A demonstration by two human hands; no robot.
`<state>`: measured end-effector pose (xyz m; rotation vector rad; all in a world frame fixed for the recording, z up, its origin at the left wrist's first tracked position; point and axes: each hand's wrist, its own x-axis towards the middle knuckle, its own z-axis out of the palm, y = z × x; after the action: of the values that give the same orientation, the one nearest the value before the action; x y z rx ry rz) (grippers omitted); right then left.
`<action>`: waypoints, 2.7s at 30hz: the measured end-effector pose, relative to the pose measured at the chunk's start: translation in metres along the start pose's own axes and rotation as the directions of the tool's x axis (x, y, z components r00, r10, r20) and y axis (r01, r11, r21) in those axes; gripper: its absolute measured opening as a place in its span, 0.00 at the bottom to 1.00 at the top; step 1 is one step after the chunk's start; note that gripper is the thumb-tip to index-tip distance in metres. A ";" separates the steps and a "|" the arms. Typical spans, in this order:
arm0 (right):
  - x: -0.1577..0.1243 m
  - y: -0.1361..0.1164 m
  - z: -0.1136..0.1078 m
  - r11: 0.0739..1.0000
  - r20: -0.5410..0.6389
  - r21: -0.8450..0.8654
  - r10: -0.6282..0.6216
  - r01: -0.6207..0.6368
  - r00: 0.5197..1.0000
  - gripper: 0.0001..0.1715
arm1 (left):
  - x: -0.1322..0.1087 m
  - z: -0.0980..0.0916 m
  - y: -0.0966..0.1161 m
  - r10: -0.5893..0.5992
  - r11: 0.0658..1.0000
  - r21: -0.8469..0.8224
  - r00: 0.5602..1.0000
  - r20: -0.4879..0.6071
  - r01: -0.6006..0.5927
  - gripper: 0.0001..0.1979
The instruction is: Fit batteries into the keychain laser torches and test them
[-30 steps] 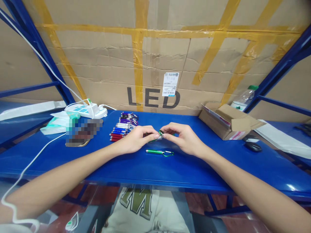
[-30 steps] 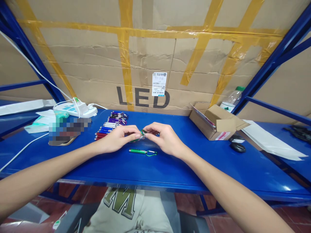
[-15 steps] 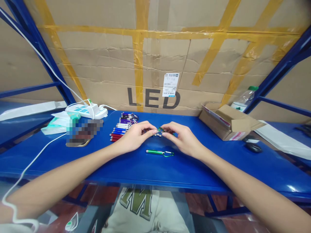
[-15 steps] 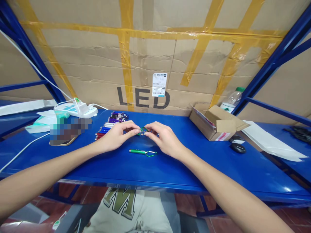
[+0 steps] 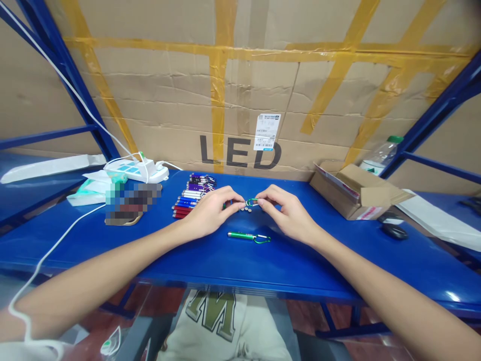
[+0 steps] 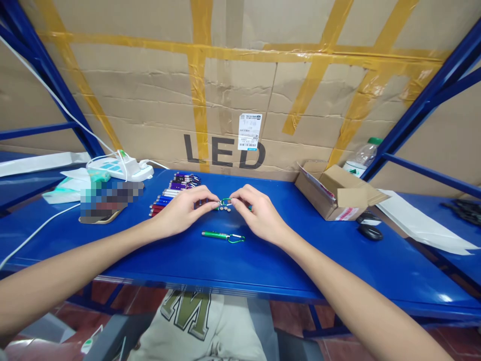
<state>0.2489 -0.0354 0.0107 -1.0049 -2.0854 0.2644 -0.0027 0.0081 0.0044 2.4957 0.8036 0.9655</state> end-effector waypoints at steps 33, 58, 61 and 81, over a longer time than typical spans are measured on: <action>-0.002 -0.008 0.000 0.979 0.469 -0.111 0.203 -0.170 0.860 0.07 | -0.004 0.005 -0.005 -0.011 0.999 0.047 0.947 0.321 -0.004 0.09; -0.003 0.001 -0.003 0.973 0.473 -0.210 0.188 -0.096 0.861 0.07 | -0.003 0.001 -0.003 -0.005 0.999 0.037 0.943 0.334 -0.007 0.08; -0.003 0.003 -0.002 0.983 0.460 -0.166 0.150 -0.080 0.875 0.08 | -0.003 0.000 -0.002 -0.007 1.000 0.028 0.940 0.342 -0.003 0.07; -0.001 0.005 0.001 0.959 0.299 -0.174 0.266 -0.222 0.916 0.10 | -0.002 0.000 -0.003 -0.052 0.995 0.090 0.972 0.231 0.032 0.11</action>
<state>0.2517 -0.0330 0.0071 -1.3881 -2.2894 0.4414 -0.0048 0.0098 0.0017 2.5909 0.8337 0.6194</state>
